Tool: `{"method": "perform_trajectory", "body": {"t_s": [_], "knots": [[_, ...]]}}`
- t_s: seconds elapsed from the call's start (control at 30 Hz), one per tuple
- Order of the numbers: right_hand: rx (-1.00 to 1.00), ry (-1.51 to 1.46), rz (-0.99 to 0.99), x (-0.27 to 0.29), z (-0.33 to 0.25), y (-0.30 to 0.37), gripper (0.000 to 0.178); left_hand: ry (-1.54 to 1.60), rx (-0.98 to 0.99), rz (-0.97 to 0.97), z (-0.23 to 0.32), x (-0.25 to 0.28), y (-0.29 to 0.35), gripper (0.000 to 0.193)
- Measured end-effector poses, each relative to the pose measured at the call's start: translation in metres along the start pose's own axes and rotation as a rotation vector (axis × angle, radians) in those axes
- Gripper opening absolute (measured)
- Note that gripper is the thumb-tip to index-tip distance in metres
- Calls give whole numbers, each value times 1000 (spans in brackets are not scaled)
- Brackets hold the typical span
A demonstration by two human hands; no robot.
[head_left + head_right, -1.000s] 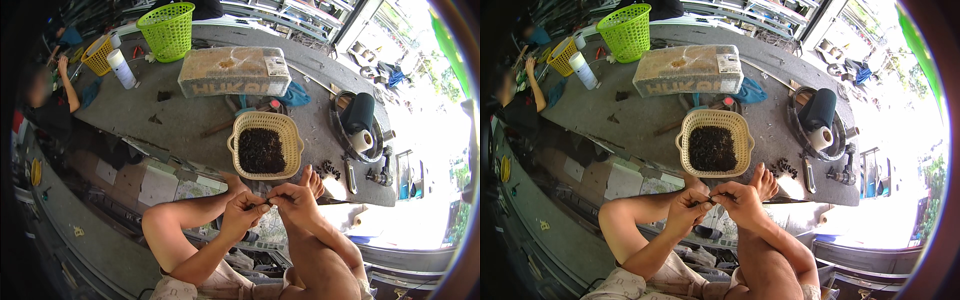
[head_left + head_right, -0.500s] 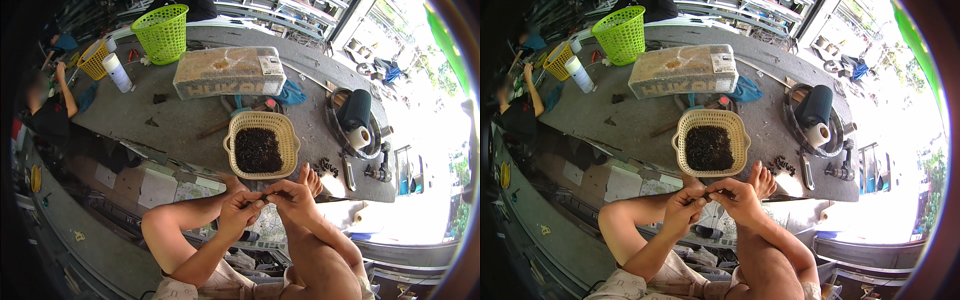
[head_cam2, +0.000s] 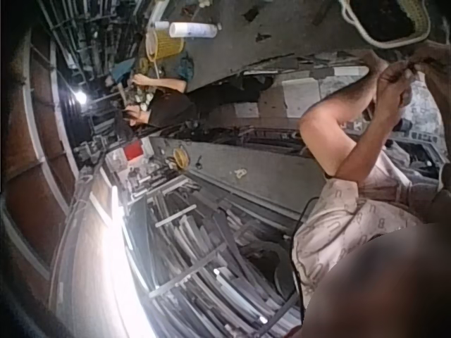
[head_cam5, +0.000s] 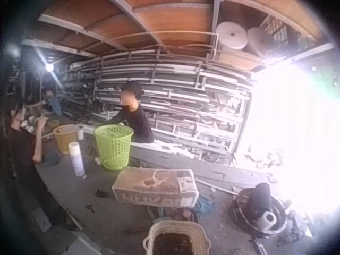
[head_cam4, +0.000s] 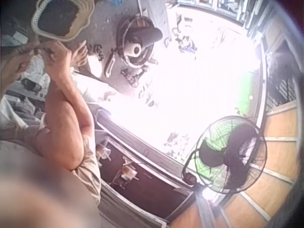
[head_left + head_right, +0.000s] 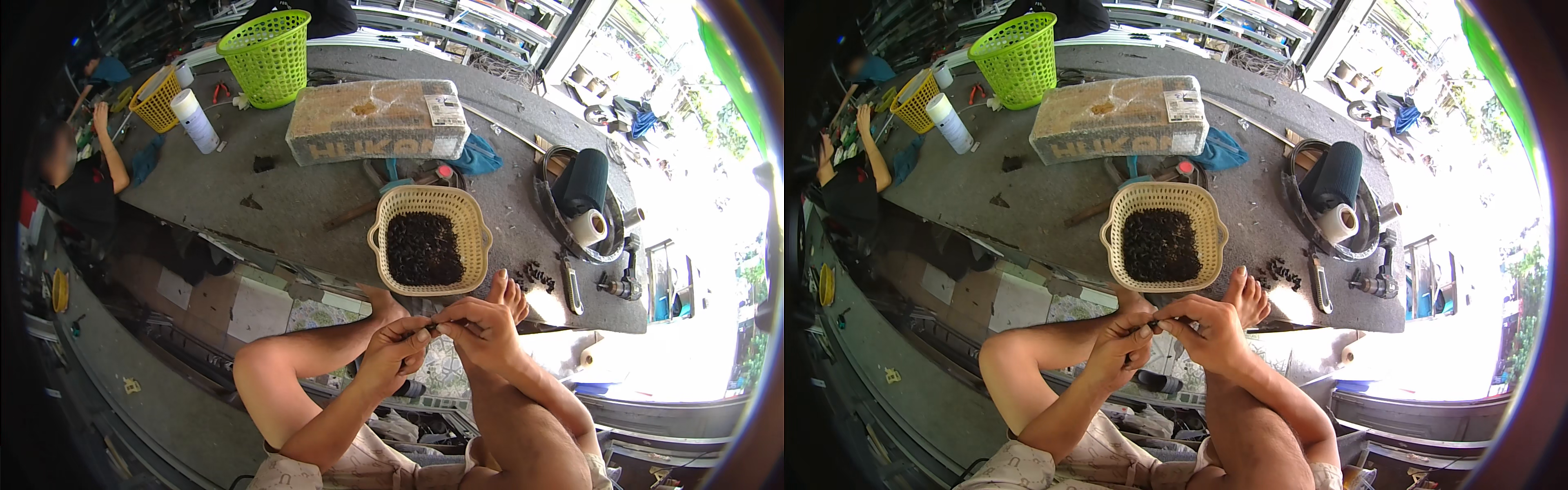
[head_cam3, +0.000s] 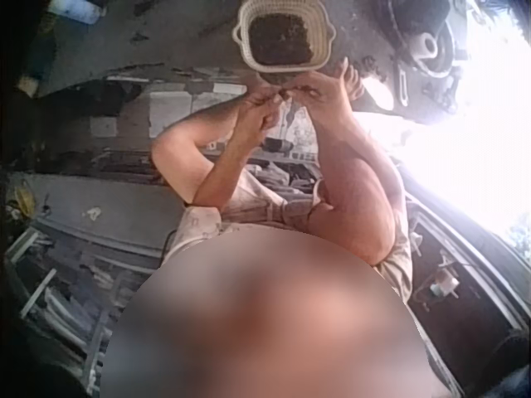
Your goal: The person sits at a workbench and repeatedly picks small black plastic components from a basket, threading them onto a metal rod held in the left hand. The person occasionally uses a utility knife to trim or adjust the components on the rod.
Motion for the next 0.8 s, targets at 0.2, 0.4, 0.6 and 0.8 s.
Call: {"method": "perform_trajectory", "body": {"t_s": [0.2, 0.4, 0.6, 0.8], "knots": [[-108, -94, -38, -3, 10, 2, 17, 28, 48, -7, -3, 0, 2, 22], [-84, -19, -31, 2, 5, 0, 17, -4, 37, 0, -2, -6, 1, 23], [-219, -179, -29, 0, 17, 6, 17, -15, 35, 19, 0, -4, -3, 22], [-217, -189, -44, -3, 15, 4, 17, 8, 25, 29, 0, -3, 2, 19]]}}
Point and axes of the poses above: each hand's wrist, its own y-axis away from the middle knuckle, its own x-axis out of the back of the hand, z = x × y, the point moved 10 cm from there along -y, towards the middle knuckle, and after that the axes turned 12 degrees about -z, right-handed, at the moved point
